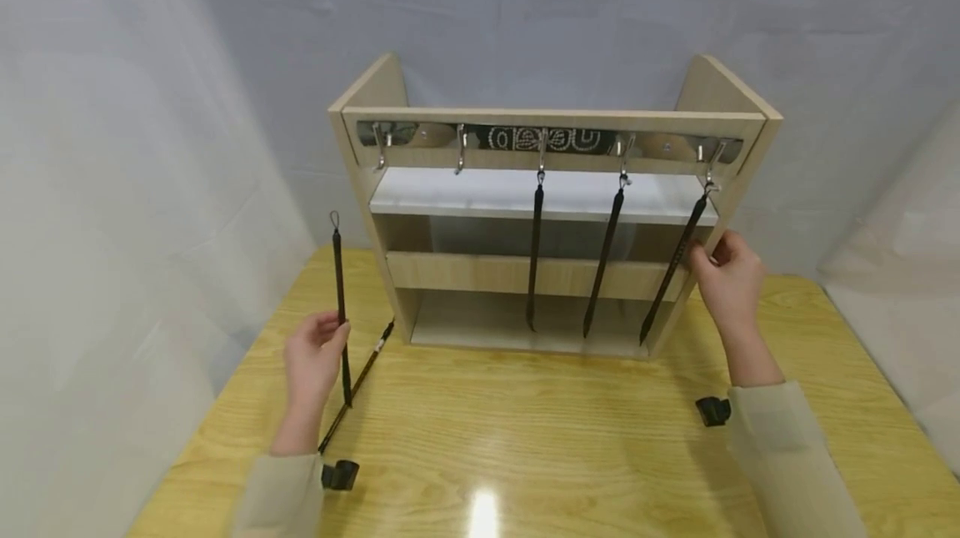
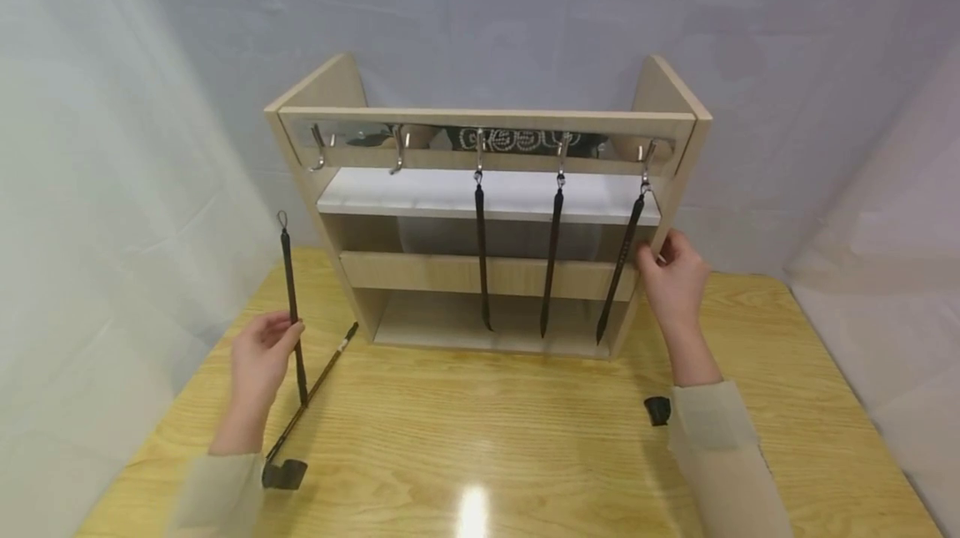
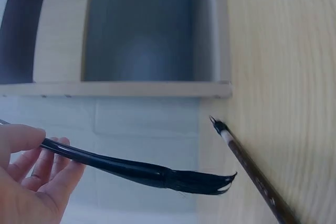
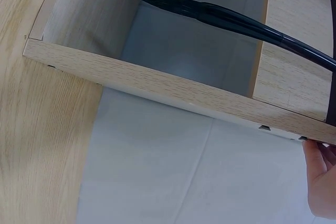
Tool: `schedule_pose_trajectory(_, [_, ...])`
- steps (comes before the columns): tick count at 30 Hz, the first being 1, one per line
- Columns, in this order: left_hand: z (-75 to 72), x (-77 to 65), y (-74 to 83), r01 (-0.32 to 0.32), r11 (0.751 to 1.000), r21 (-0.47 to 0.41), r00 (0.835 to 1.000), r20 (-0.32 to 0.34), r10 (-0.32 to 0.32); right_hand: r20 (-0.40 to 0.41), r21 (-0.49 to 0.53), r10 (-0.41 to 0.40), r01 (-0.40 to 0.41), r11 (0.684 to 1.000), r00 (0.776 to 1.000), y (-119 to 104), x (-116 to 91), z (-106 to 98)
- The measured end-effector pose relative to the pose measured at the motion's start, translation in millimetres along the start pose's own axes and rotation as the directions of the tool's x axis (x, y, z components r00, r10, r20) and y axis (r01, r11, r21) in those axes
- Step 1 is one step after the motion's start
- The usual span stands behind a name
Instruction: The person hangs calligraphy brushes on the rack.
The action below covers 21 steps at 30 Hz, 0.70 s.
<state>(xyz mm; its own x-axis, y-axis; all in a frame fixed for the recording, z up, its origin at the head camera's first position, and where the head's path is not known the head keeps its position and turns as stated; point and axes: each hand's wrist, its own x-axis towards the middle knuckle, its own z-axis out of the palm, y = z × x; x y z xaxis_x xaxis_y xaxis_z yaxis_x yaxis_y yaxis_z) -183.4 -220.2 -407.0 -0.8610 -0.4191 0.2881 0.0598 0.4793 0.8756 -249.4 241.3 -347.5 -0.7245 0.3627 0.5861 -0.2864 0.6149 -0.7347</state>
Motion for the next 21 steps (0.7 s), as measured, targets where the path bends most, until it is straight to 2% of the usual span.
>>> schedule_pose_trajectory(7, [7.9, -5.6, 17.7, -0.013, 0.996, -0.084, 1.0, -0.008, 0.013, -0.023, -0.018, -0.016, 0.015, 1.0, 1.0, 0, 1, 1])
schedule_pose_trajectory(12, [14.4, -9.0, 32.1, -0.035, 0.992, -0.122, 0.999, 0.014, 0.037, -0.023, 0.006, -0.011, 0.011, 1.0, 1.0, 1, 1, 2])
schedule_pose_trajectory(21, [35.7, -10.7, 47.7, -0.064, 0.971, -0.229, 0.998, 0.012, 0.069, -0.024, 0.019, -0.011, 0.012, 1.0, 1.0, 3, 1, 3])
